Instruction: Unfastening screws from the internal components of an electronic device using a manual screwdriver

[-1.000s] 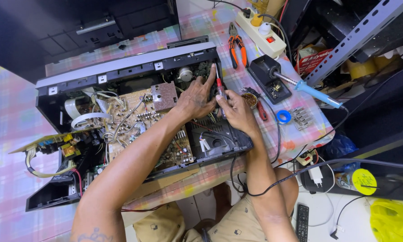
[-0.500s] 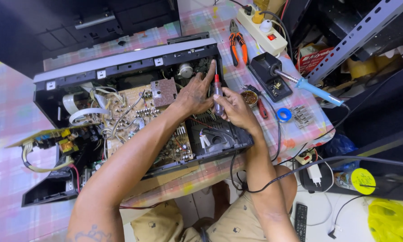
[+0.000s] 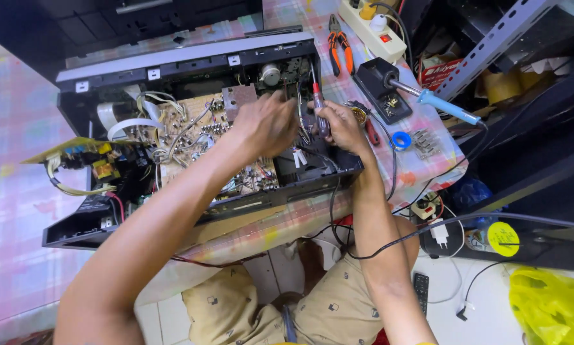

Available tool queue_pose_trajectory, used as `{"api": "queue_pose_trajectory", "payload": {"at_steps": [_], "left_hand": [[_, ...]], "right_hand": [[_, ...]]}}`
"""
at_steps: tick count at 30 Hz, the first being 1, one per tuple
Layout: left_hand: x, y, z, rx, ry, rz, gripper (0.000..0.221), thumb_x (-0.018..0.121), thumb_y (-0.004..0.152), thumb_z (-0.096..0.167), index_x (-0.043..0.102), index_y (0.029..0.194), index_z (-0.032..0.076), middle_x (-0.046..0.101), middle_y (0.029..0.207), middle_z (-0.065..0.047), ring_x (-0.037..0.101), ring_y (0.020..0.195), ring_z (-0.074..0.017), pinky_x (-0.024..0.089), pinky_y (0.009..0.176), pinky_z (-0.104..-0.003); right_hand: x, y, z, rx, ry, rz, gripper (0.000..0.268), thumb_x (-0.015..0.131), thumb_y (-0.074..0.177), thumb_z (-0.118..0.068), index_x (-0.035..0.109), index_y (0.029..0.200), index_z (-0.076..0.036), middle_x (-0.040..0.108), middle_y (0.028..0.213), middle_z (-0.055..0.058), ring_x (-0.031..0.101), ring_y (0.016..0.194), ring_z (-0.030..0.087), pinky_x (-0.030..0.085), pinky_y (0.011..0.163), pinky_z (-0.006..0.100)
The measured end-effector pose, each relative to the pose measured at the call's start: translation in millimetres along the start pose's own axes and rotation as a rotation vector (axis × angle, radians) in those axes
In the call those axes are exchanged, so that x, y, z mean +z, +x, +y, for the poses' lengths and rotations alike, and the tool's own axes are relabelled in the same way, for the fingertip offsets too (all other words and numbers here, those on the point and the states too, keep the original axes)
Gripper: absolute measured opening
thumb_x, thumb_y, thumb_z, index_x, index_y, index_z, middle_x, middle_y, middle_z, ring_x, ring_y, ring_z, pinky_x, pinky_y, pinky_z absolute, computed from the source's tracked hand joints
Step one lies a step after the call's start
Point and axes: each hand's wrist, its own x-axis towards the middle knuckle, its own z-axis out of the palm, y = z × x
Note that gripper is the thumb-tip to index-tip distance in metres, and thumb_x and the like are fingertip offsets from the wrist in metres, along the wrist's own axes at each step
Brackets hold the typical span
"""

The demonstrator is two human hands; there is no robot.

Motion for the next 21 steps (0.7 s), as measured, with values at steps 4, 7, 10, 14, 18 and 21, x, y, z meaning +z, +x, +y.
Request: {"api": "queue_pose_trajectory", "payload": {"at_steps": [4, 7, 10, 14, 18, 21], "left_hand": [[-66.2, -97.8, 38.6, -0.064, -0.094, -0.004, 0.044, 0.038, 0.101, 0.040, 0.068, 0.116, 0.012, 0.066, 0.103, -0.016, 0.071, 0.081, -0.0261, 0.058, 0.054, -0.033], [-59.7, -140.0, 40.0, -0.086, -0.013, 0.011, 0.054, 0.032, 0.103, 0.050, 0.070, 0.112, 0.013, 0.066, 0.093, -0.013, 0.067, 0.076, -0.0223, 0.052, 0.050, -0.029], [-35.1, -156.0, 34.5, -0.016, 0.163, 0.146, 0.057, 0.042, 0.101, 0.059, 0.071, 0.106, 0.011, 0.065, 0.085, -0.010, 0.065, 0.085, -0.0225, 0.053, 0.057, -0.030], [-8.3, -158.0, 24.2, 0.172, 0.425, 0.383, 0.049, 0.053, 0.099, 0.061, 0.071, 0.093, 0.016, 0.067, 0.089, -0.007, 0.062, 0.086, -0.0210, 0.052, 0.068, -0.031], [2.9, -156.2, 18.3, 0.233, 0.460, 0.624, 0.044, 0.057, 0.100, 0.058, 0.062, 0.085, 0.017, 0.052, 0.082, -0.003, 0.055, 0.078, -0.0210, 0.044, 0.064, -0.032], [4.4, -155.0, 17.8, 0.234, 0.452, 0.624, 0.043, 0.060, 0.098, 0.059, 0.060, 0.085, 0.018, 0.050, 0.077, 0.000, 0.054, 0.073, -0.0181, 0.045, 0.061, -0.031]], "right_hand": [[-3.8, -7.0, -7.5, 0.021, -0.035, 0.048, 0.018, 0.061, 0.095, -0.021, 0.068, 0.092, -0.005, 0.059, 0.055, 0.013, 0.055, 0.042, 0.013, 0.041, 0.033, 0.021], [-12.4, -4.0, 6.2, 0.041, -0.201, 0.060, 0.020, 0.062, 0.093, -0.027, 0.072, 0.089, -0.010, 0.065, 0.059, 0.011, 0.057, 0.047, 0.012, 0.045, 0.039, 0.022], [-18.8, -7.8, 3.4, 0.047, -0.329, 0.079, 0.023, 0.063, 0.091, -0.035, 0.075, 0.089, -0.016, 0.069, 0.062, 0.005, 0.058, 0.052, 0.011, 0.045, 0.048, 0.024], [-24.5, -15.5, 3.3, 0.023, -0.401, 0.063, 0.027, 0.059, 0.091, -0.037, 0.077, 0.089, -0.016, 0.068, 0.061, 0.005, 0.058, 0.059, 0.014, 0.048, 0.060, 0.028], [-21.8, -44.7, -28.4, 0.016, -0.300, 0.147, 0.022, 0.063, 0.090, -0.034, 0.078, 0.093, -0.019, 0.065, 0.058, 0.003, 0.055, 0.059, 0.009, 0.042, 0.056, 0.023], [-17.4, -60.9, -48.0, -0.013, -0.268, 0.178, 0.025, 0.065, 0.091, -0.030, 0.080, 0.104, -0.015, 0.061, 0.054, 0.006, 0.046, 0.050, 0.009, 0.035, 0.049, 0.023]]}}
